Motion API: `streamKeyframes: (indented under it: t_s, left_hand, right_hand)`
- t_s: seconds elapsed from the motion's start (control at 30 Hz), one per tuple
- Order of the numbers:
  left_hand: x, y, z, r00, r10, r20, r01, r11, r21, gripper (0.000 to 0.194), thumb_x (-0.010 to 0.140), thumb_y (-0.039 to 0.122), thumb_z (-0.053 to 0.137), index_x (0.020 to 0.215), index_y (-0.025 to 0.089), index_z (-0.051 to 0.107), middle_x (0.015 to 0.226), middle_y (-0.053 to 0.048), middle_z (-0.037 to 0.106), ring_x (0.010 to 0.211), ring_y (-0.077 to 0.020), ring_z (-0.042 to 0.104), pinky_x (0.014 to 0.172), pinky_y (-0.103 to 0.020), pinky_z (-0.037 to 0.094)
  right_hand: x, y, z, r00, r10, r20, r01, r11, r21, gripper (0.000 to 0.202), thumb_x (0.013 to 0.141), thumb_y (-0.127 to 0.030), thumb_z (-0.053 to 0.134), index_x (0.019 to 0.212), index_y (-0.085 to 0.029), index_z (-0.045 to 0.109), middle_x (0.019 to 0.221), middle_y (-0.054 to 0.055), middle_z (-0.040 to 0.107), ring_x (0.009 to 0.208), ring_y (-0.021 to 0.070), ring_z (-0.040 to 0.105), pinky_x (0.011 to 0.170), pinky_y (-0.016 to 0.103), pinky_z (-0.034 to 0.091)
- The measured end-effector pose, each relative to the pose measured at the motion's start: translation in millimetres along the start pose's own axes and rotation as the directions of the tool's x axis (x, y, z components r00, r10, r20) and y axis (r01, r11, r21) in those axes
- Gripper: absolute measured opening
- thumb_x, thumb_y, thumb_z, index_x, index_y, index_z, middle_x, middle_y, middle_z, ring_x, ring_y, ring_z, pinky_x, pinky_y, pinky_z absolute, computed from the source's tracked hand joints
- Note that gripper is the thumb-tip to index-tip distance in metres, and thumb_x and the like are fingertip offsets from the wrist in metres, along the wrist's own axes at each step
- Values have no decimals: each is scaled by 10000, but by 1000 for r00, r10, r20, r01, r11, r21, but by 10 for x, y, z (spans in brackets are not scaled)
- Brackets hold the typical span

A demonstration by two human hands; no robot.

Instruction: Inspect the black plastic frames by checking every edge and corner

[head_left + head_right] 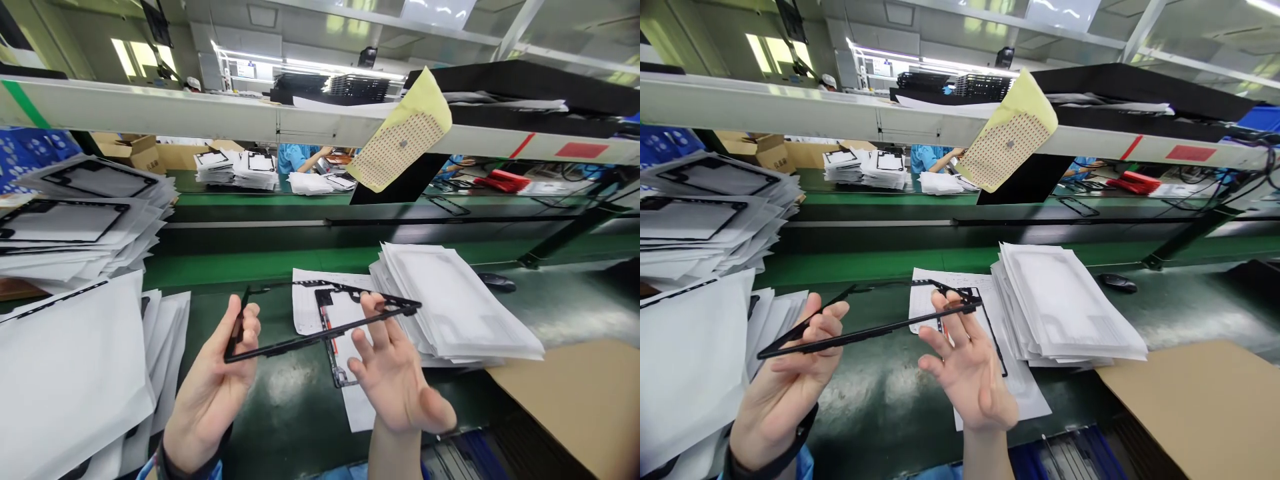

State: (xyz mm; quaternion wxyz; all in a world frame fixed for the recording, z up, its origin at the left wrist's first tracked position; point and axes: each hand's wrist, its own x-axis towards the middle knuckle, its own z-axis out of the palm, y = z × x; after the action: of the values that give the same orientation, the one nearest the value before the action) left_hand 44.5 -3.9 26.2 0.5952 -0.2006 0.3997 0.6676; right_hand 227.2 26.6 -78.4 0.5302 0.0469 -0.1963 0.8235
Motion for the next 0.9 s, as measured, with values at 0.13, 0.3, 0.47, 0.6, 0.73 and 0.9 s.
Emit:
streamKeyframes:
  t_s: [0.13, 0.3, 0.47, 0.6, 0.73, 0.9]
  left_hand:
    - [45, -254, 7, 916, 368, 161, -402, 840, 364, 226, 830, 292, 740, 784, 130, 590, 633, -19, 647, 510, -107, 643, 295, -64, 373]
    - [97, -373, -67, 721, 557, 412, -691, 537, 483, 426, 600, 449, 888, 684, 139, 607, 719, -48, 722, 546, -121, 659, 370, -92, 446]
    - [-2, -319, -105, 559, 635, 533, -817, 313, 484, 357, 798, 501, 728, 721, 156, 682, 741, -53, 738, 586, -141, 691, 397, -108, 474]
    - [-75, -311, -124, 447, 664, 599, -871, 169, 462, 385, 899, 478, 615, 697, 161, 701, 733, -37, 739, 487, -117, 651, 404, -130, 502]
    - [-114, -333, -114, 400, 699, 593, -877, 103, 470, 453, 806, 554, 689, 630, 137, 692, 684, -47, 726, 410, -126, 609, 377, -161, 506]
    - [-123, -336, -115, 351, 739, 574, -881, 52, 471, 449, 801, 550, 694, 609, 145, 686, 658, -40, 718, 445, -144, 631, 369, -169, 501]
  right_hand:
    - [203, 134, 97, 994, -18, -107, 25, 998, 62, 511, 887, -341, 709, 1364, -263, 545, 1260, 38, 636, 1047, 111, 652, 890, 186, 548]
    - [317, 269, 267, 992, 109, -57, -100, 985, 143, 209, 959, -361, 614, 980, -189, 732, 966, 36, 733, 773, 64, 695, 687, 98, 562]
    - [295, 267, 329, 967, 244, -68, -209, 922, 327, 201, 892, -348, 708, 845, -153, 711, 901, 37, 733, 684, 25, 680, 592, 20, 514]
    - [270, 267, 352, 956, 288, -49, -248, 887, 390, 185, 887, -317, 718, 851, -136, 708, 905, 45, 733, 703, 34, 694, 611, 29, 526]
    - [239, 293, 356, 951, 304, -56, -257, 879, 402, 204, 869, -342, 735, 844, -143, 700, 903, 45, 736, 718, 44, 702, 630, 41, 535]
    - [216, 311, 354, 949, 310, -52, -267, 882, 387, 239, 847, -362, 756, 835, -135, 684, 866, 46, 731, 675, 41, 693, 607, 32, 524]
